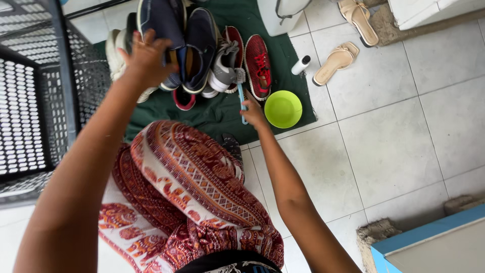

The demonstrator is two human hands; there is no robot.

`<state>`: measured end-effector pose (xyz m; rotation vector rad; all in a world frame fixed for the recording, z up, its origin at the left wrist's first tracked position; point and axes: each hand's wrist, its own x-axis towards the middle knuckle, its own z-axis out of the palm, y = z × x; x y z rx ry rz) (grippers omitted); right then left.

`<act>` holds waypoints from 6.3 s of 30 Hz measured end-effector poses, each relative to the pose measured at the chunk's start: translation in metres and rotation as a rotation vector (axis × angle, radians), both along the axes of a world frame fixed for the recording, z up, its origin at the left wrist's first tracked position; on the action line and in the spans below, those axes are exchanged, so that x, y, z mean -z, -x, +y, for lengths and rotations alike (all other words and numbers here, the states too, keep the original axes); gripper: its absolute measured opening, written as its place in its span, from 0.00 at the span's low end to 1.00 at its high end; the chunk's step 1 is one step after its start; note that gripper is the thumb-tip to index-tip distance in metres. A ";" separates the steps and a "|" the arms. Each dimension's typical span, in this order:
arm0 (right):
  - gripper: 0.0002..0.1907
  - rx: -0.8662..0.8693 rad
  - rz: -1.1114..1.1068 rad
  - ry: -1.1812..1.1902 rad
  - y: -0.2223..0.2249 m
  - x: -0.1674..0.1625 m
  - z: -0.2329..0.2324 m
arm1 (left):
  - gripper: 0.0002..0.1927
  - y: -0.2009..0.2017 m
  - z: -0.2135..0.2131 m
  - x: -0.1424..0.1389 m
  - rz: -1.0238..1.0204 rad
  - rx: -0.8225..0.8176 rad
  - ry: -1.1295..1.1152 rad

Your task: The person sits on the floor and scrubs the sole of a sneaker with a brush, dipping the brush in a small green bowl of water and repositioning the shoe to scrub different areas of the sole. Other shoes and sandals lie on a mat beside them.

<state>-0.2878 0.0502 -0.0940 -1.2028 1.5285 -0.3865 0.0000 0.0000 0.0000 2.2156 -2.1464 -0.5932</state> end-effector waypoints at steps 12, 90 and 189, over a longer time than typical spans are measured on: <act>0.25 -0.160 0.502 0.562 -0.008 0.027 0.000 | 0.36 0.132 0.000 0.092 -0.178 0.240 -0.007; 0.10 0.580 0.184 0.434 0.067 0.082 0.095 | 0.24 0.099 -0.004 0.092 -0.290 0.072 -0.209; 0.07 -0.510 0.235 1.055 -0.089 -0.102 -0.024 | 0.15 0.003 0.028 0.009 2.011 -1.056 0.634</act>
